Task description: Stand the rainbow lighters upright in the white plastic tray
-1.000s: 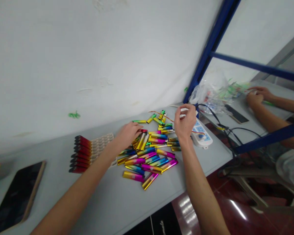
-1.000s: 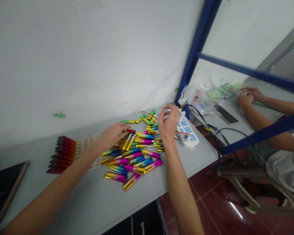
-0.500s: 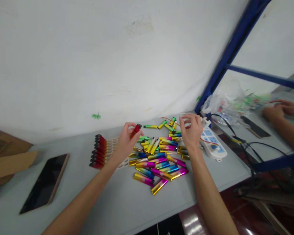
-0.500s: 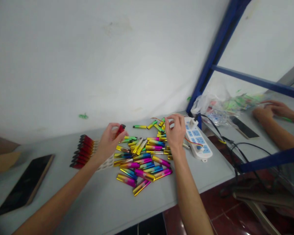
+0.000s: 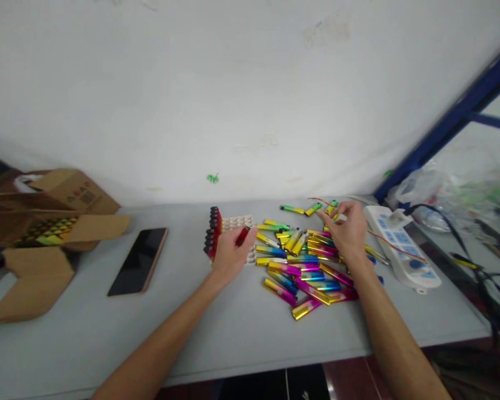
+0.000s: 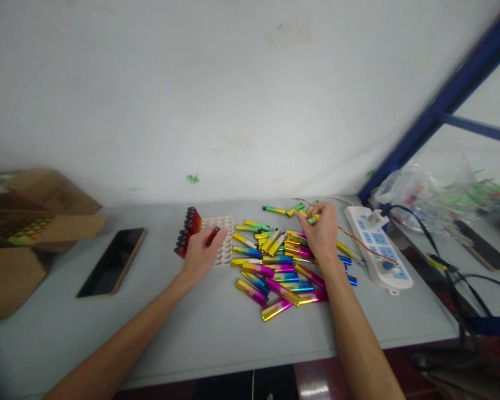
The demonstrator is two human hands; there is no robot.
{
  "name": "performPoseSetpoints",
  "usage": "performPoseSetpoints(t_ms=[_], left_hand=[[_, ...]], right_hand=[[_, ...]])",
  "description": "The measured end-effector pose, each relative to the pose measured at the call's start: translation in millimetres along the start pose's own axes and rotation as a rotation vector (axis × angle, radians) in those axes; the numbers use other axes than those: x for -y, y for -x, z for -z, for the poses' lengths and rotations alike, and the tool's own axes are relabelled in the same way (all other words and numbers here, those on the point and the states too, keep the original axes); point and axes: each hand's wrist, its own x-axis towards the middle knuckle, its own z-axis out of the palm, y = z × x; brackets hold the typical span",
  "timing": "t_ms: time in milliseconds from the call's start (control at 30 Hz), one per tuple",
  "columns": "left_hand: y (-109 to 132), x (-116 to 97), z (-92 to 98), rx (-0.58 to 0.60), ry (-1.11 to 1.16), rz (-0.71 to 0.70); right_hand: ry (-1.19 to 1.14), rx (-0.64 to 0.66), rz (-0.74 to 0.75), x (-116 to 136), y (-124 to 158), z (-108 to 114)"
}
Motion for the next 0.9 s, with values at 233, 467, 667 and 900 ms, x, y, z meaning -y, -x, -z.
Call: performPoseSetpoints(t_ms=[233, 467, 667, 900], left_hand=[[-1.9, 10.6, -1.6, -0.048, -0.011, 0.052], [-2.1, 19.4, -7.8, -0.02, 0.048, 0.085], [2.6, -1.3, -10.3, 0.136, 0.114, 0.058], [62.3, -15.3, 11.8, 0.286, 0.238, 0.114]], right_hand=[[0.024, -0.03, 0.146, 1.4, 1.2, -5.8], [0.008, 0.016, 0.129, -1.3, 4.2, -10.1], [0.002, 0.013, 0.111, 0.3, 3.4, -8.6], [-0.023, 0.05, 0.079, 3.8, 3.4, -6.4]])
